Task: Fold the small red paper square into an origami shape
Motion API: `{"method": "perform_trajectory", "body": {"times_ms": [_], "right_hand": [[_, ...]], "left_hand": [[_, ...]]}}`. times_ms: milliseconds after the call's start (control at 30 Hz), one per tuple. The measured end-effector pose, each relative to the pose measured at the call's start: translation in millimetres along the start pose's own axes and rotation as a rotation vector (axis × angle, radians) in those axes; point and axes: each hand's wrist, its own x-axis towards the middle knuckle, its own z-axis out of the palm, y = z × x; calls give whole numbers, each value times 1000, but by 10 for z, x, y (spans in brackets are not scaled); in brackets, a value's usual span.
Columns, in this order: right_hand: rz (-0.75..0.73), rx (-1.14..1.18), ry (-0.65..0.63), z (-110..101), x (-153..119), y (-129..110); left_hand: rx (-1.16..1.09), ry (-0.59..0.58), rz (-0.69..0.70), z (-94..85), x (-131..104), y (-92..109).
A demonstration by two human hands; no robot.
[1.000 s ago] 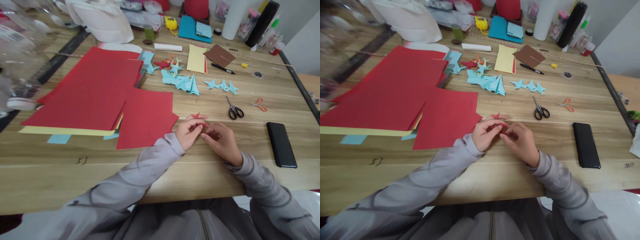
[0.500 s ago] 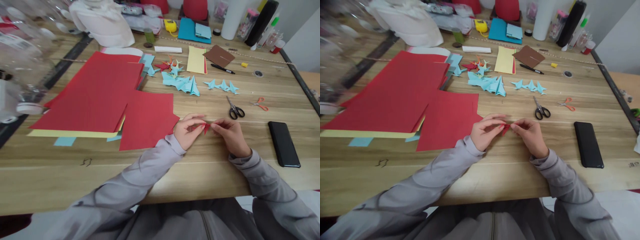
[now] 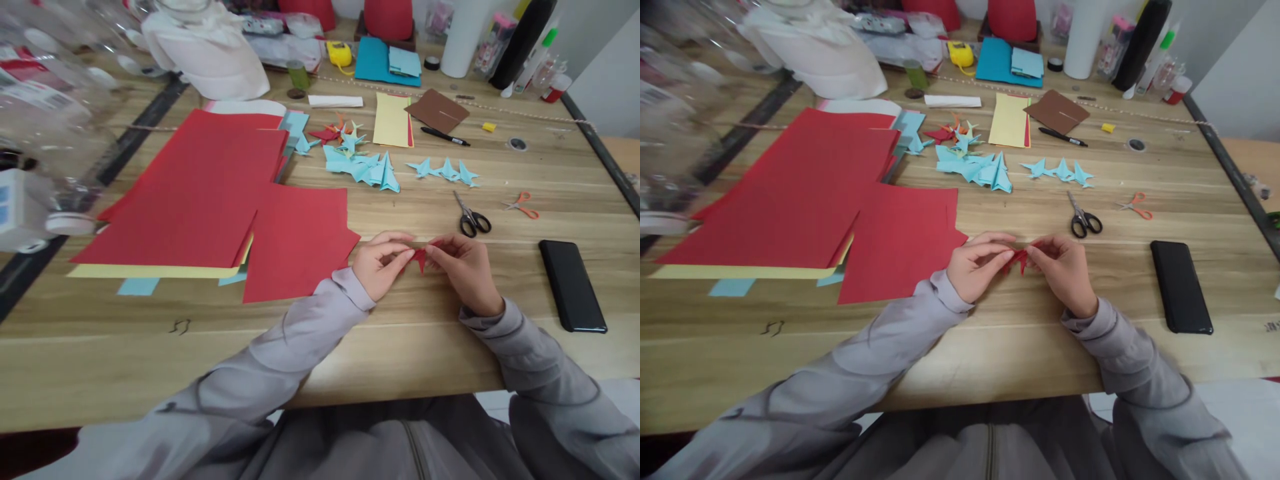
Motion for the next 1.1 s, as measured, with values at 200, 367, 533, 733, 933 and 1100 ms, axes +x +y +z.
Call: {"method": "perform_trajectory", "body": {"times_ms": [200,367,533,733,933,1100], "right_hand": [[-109,-51,-3,-15,-2,12],[-125,-43,-24,-24,-8,8],[-194,-116,-17,-25,-38,-5],[-229,-145,-43,-37,-43,-19],[-243,-154,-71,-35,-48,-19],[-238,-135,-128,-36,-58,2]], "left_hand": [[-48,-36,-18,-28,17,11],[-136,-85,-120,-42,17,15],[-225,-106,-195,-51,9,-22],[-203,-93,-210,-51,5,-23],[-135,-38,-136,-31,12,-10],[-153,-54,-143,-29,19,-10]]}}
